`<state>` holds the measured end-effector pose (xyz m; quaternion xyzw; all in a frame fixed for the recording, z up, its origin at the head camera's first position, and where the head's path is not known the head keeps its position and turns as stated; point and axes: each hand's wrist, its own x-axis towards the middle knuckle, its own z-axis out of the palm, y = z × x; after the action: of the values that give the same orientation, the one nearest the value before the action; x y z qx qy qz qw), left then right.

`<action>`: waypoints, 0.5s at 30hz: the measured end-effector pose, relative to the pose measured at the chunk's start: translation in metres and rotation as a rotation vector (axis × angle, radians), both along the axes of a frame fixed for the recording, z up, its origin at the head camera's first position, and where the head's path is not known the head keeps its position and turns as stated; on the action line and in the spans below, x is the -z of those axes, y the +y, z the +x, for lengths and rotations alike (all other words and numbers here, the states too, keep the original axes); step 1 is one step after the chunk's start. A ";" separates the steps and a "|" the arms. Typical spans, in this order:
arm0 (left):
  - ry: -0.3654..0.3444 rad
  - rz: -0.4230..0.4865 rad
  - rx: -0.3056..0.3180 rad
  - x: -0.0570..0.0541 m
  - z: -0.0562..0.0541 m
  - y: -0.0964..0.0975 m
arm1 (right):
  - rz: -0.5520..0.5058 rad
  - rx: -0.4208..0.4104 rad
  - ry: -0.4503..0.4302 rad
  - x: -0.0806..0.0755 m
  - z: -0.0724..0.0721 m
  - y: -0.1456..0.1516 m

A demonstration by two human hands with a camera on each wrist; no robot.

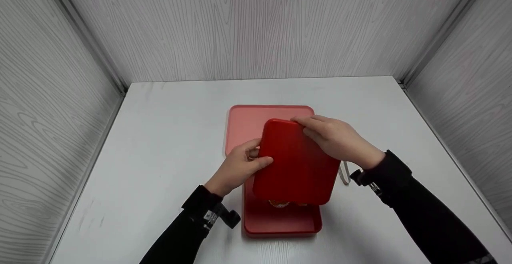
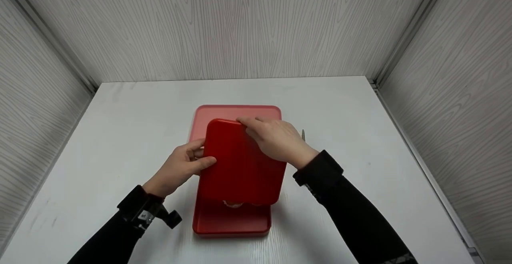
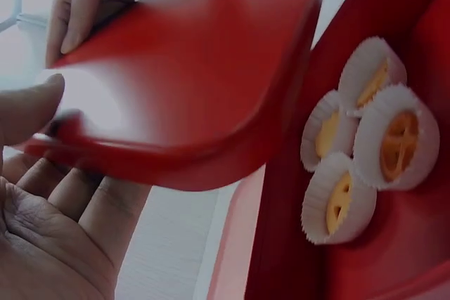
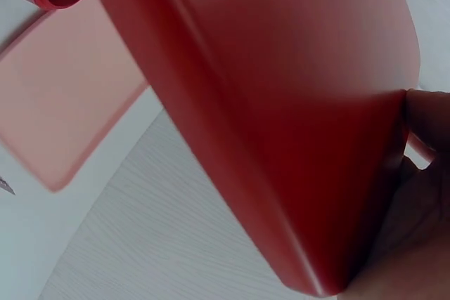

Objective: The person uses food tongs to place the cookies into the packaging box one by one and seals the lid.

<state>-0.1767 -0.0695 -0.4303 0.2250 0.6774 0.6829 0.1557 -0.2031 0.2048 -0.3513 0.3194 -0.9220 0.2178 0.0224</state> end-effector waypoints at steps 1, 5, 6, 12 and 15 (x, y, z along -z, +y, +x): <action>-0.011 0.009 -0.001 0.000 0.001 0.000 | -0.008 -0.002 -0.025 0.001 -0.001 -0.001; -0.036 0.023 -0.010 0.001 0.004 -0.002 | -0.056 -0.001 -0.091 0.005 -0.005 0.000; -0.035 0.023 -0.013 0.001 0.005 -0.003 | -0.069 -0.001 -0.089 0.006 -0.006 0.002; -0.067 0.076 -0.035 0.002 0.007 -0.010 | -0.168 0.025 -0.035 0.018 -0.009 0.014; -0.097 0.089 -0.074 0.004 0.006 -0.016 | -0.220 0.049 -0.066 0.027 -0.010 0.023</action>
<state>-0.1704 -0.0859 -0.4343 0.1729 0.6460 0.7277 0.1529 -0.2135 0.2274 -0.3779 0.2851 -0.9003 0.3274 0.0321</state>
